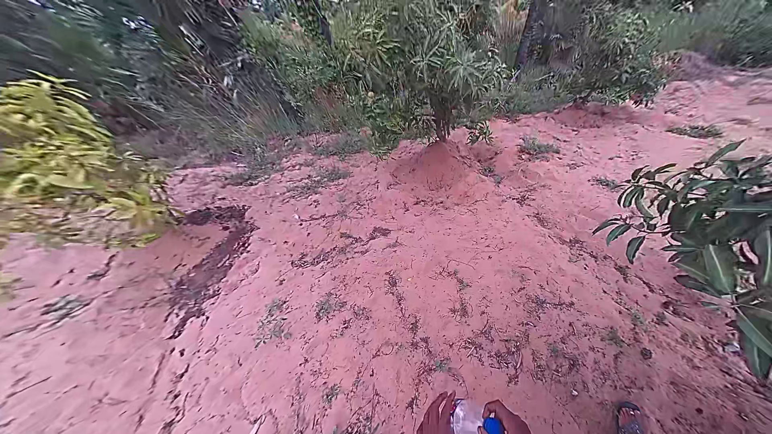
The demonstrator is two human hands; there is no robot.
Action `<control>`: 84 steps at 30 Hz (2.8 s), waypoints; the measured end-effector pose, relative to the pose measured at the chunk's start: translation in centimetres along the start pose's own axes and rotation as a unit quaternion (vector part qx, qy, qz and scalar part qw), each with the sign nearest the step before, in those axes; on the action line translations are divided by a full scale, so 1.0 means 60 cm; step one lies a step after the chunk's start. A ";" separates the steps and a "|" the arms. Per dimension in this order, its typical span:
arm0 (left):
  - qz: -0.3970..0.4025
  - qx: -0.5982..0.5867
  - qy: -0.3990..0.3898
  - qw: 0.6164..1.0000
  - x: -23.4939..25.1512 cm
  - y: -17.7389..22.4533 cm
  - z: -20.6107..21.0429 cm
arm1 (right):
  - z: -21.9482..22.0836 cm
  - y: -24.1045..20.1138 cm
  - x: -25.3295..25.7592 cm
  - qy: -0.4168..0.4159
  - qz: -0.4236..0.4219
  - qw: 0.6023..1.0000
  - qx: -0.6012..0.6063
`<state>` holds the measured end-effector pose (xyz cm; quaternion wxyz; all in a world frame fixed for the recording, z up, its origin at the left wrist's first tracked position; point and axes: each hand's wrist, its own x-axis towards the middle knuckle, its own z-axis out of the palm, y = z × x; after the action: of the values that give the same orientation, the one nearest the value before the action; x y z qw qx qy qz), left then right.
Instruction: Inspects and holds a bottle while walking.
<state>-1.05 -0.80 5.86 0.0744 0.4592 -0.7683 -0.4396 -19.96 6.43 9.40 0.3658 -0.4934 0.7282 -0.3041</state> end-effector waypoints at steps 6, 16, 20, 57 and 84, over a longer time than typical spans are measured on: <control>0.229 -0.171 0.152 0.946 -0.030 0.155 -0.168 | -0.137 -0.236 -0.005 0.079 -0.331 0.928 0.155; 0.167 -0.023 0.003 0.986 -0.093 0.337 -0.333 | -0.170 -0.282 0.009 0.081 -0.389 0.897 0.194; 0.363 -0.095 0.058 0.925 -0.098 0.366 -0.307 | -0.181 -0.268 -0.019 0.105 -0.365 0.910 0.165; 0.420 -0.153 0.249 0.859 -0.173 0.410 -0.217 | -0.212 -0.324 -0.081 0.109 -0.465 0.878 0.007; 0.402 -0.226 0.466 0.755 -0.218 0.400 -0.276 | -0.217 -0.346 -0.091 0.092 -0.501 0.857 0.069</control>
<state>-0.44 3.83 37.47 0.6951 0.2260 -0.6304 -0.2615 -19.14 5.85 34.47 0.1282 -0.7350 0.3897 -0.5399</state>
